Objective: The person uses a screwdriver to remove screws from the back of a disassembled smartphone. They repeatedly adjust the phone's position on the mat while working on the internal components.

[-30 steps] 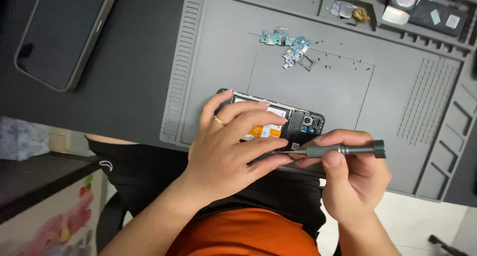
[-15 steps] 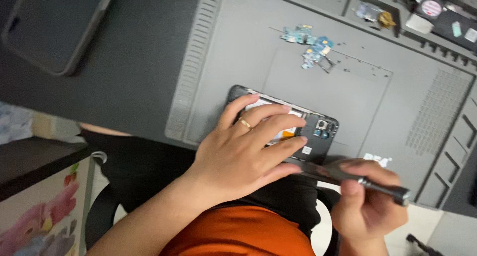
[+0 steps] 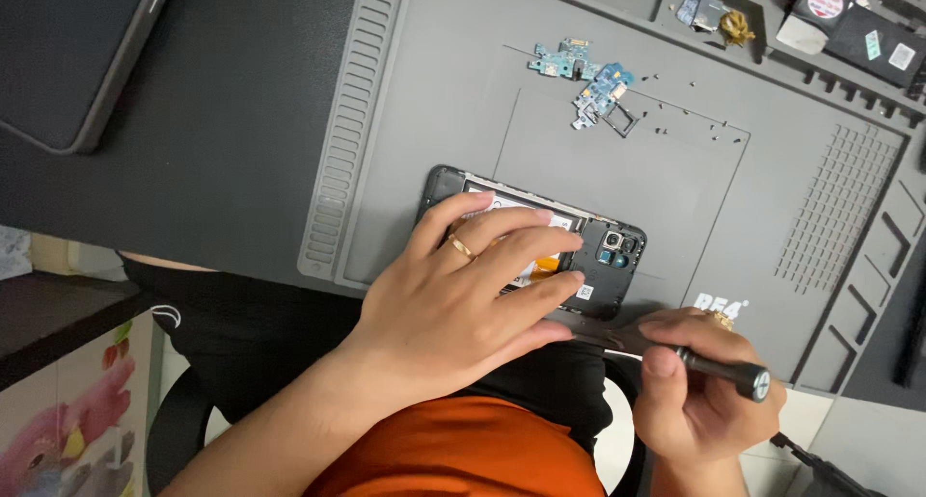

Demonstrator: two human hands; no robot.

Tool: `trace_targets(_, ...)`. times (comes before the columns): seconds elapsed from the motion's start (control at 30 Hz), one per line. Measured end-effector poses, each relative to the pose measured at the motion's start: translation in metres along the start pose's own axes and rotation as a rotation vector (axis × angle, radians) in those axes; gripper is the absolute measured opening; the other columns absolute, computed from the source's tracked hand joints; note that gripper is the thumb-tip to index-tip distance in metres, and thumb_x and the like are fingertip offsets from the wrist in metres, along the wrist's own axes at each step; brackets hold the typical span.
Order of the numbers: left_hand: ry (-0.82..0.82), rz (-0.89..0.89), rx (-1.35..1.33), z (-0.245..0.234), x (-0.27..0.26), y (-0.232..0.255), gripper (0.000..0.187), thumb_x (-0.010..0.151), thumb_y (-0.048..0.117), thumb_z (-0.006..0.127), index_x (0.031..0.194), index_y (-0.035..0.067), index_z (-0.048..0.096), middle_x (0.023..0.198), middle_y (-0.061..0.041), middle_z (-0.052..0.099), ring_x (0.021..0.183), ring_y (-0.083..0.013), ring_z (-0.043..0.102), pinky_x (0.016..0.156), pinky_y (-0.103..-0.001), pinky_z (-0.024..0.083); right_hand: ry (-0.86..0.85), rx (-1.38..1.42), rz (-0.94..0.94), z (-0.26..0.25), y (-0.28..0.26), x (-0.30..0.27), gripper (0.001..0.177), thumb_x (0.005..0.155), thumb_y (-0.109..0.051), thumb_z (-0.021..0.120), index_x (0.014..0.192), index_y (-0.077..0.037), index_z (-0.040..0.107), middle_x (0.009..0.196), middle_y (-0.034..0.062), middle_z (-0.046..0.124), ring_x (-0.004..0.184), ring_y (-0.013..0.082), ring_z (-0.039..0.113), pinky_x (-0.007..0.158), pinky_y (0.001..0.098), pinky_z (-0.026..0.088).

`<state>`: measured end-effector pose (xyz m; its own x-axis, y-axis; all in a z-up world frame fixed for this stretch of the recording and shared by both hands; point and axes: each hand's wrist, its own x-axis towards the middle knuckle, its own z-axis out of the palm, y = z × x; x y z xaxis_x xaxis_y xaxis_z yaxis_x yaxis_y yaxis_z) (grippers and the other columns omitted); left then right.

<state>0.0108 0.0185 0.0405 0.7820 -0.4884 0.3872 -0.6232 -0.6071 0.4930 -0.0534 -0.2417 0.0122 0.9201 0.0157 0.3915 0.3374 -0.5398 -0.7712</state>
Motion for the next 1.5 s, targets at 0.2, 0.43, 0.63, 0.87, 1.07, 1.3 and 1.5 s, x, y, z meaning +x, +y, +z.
trace_targets(0.2,-0.016,0.006,0.003,0.000,0.000,0.000,0.035,0.098,0.043,0.095,0.115,0.021,0.075,0.137,0.003,0.067,0.133,-0.0235,0.062,0.118,-0.048,0.042,0.006,0.042,0.026,0.000,0.000,0.004,0.028,0.103,-0.014,0.057,0.098,0.013,0.056,0.081,0.0241,0.064,0.065,0.0363,0.070,0.061,0.0409,0.059)
trace_targets(0.43,0.002,0.005,-0.092,-0.003,0.003,0.001,0.028,0.100,0.038,0.095,0.113,0.020,0.077,0.133,0.003,0.069,0.127,-0.0238,0.064,0.116,-0.046,0.042,0.013,0.149,0.117,0.006,-0.015,0.008,0.030,0.107,-0.025,0.055,0.103,0.005,0.054,0.085,0.0199,0.064,0.069,0.0280,0.068,0.069,0.0392,0.066)
trace_targets(0.63,0.008,-0.004,-0.141,-0.004,0.004,0.002,0.016,0.103,0.036,0.086,0.104,0.022,0.080,0.132,0.005,0.069,0.126,-0.0236,0.062,0.113,-0.047,0.044,-0.038,0.250,0.034,0.019,-0.018,0.016,0.028,0.106,-0.025,0.056,0.103,0.003,0.057,0.083,0.0156,0.066,0.062,0.0294,0.072,0.061,0.0362,0.063)
trace_targets(0.87,0.077,-0.040,-0.206,0.001,0.001,0.002,0.015,0.101,0.029,0.089,0.094,0.023,0.077,0.122,0.009,0.072,0.120,-0.0237,0.067,0.111,-0.047,0.046,0.014,0.291,0.055,0.025,-0.027,0.029,0.035,0.110,-0.035,0.054,0.103,-0.001,0.050,0.071,0.0161,0.060,0.053,0.0271,0.072,0.054,0.0352,0.062)
trace_targets(1.07,0.062,-0.038,-0.207,-0.002,0.001,0.001,0.022,0.100,0.037,0.088,0.089,0.022,0.075,0.123,0.008,0.072,0.120,-0.0243,0.067,0.110,-0.048,0.046,0.058,0.283,0.027,0.027,-0.022,0.020,0.037,0.110,-0.038,0.055,0.104,-0.001,0.049,0.071,0.0117,0.056,0.052,0.0273,0.072,0.050,0.0342,0.059)
trace_targets(1.3,0.057,-0.027,-0.207,-0.003,0.002,0.001,0.011,0.103,0.021,0.086,0.097,0.020,0.077,0.124,0.006,0.071,0.120,-0.0244,0.065,0.108,-0.044,0.047,0.036,0.286,-0.016,0.025,-0.015,0.015,0.032,0.110,-0.032,0.056,0.107,-0.001,0.051,0.076,0.0100,0.058,0.055,0.0273,0.073,0.049,0.0331,0.062)
trace_targets(1.5,0.038,-0.029,-0.184,-0.002,0.000,0.000,0.011,0.102,0.023,0.087,0.096,0.024,0.077,0.127,0.008,0.070,0.123,-0.0222,0.064,0.110,-0.044,0.045,-0.017,0.255,-0.043,0.022,-0.007,0.007,0.033,0.106,-0.030,0.059,0.101,0.003,0.058,0.082,0.0171,0.066,0.061,0.0313,0.073,0.058,0.0370,0.064)
